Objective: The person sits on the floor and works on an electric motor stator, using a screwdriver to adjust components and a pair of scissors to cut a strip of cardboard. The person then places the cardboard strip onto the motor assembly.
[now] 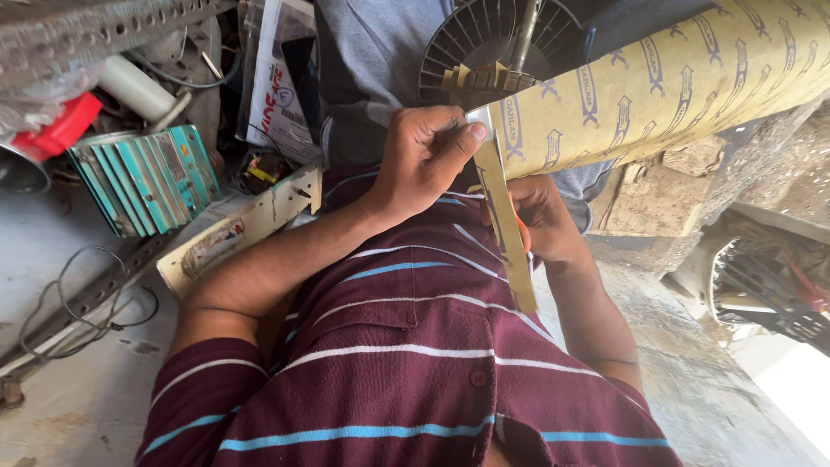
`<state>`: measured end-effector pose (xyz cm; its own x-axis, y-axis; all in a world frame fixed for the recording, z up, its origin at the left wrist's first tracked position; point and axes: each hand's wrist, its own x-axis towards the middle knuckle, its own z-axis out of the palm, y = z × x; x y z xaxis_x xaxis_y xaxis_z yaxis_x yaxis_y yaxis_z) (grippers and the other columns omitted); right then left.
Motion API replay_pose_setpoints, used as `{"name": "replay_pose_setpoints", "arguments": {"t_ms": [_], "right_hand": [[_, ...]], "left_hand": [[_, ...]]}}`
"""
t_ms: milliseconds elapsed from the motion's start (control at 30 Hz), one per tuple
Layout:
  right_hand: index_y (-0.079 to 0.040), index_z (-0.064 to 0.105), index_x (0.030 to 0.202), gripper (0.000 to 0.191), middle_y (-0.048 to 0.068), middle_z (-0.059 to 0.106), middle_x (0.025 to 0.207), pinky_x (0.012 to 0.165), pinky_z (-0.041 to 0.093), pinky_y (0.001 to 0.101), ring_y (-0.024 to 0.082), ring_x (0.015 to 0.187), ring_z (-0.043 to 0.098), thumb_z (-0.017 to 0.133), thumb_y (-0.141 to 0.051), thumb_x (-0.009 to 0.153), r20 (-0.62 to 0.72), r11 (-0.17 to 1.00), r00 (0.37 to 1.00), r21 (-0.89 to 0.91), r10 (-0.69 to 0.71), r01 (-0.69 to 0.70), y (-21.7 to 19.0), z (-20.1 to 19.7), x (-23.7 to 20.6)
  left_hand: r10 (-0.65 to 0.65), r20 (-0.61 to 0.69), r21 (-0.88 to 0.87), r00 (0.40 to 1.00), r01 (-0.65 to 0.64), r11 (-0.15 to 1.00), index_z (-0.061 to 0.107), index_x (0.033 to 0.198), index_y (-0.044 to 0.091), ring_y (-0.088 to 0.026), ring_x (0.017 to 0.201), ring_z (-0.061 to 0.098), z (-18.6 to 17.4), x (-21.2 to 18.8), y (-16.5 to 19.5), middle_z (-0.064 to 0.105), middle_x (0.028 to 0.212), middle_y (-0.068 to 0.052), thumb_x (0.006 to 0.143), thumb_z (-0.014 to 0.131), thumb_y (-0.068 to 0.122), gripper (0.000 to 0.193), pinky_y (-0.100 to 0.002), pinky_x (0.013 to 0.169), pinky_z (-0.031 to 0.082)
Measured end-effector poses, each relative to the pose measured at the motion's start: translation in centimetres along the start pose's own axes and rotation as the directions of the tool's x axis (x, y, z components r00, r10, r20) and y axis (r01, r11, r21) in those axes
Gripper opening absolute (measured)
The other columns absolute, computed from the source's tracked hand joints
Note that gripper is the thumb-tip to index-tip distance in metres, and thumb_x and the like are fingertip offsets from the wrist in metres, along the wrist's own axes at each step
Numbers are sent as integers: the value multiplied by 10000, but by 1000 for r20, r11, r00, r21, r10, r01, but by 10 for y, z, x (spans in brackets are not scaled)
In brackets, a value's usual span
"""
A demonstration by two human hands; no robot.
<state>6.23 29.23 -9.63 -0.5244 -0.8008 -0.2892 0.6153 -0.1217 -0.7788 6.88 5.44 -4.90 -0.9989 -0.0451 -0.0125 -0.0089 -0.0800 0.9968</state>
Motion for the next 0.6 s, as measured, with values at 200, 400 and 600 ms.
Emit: {"name": "replay_pose_setpoints", "arguments": {"t_ms": [200,400,600], "right_hand": [[7,694,882,480,12,666,741,598,420,204,49,639,597,927,-401,782,25,999,1000,38,-16,15,-2,-1,-2],[37,715,949,404,40,706,878,678,460,216,68,760,618,918,-281,803,25,999,999,24,37,-37,-24,-7,-2],[51,709,888,319,46,681,784,567,417,208,61,647,573,900,-201,844,-63,985,986,82,155,-149,-28,-5,-1]], "left_hand": [[-8,1,-58,1000,8,998,548,691,58,6,527,375,2,-1,-4,453,562,57,1074,621,145,400,-233,473,258],[-69,-3,-145,998,68,987,553,716,51,12,571,373,6,-3,-2,455,608,62,1067,628,128,367,-235,489,268],[-49,-45,-122,998,43,992,526,684,60,19,560,357,9,-5,0,428,580,81,1064,629,125,400,-233,496,255]]}}
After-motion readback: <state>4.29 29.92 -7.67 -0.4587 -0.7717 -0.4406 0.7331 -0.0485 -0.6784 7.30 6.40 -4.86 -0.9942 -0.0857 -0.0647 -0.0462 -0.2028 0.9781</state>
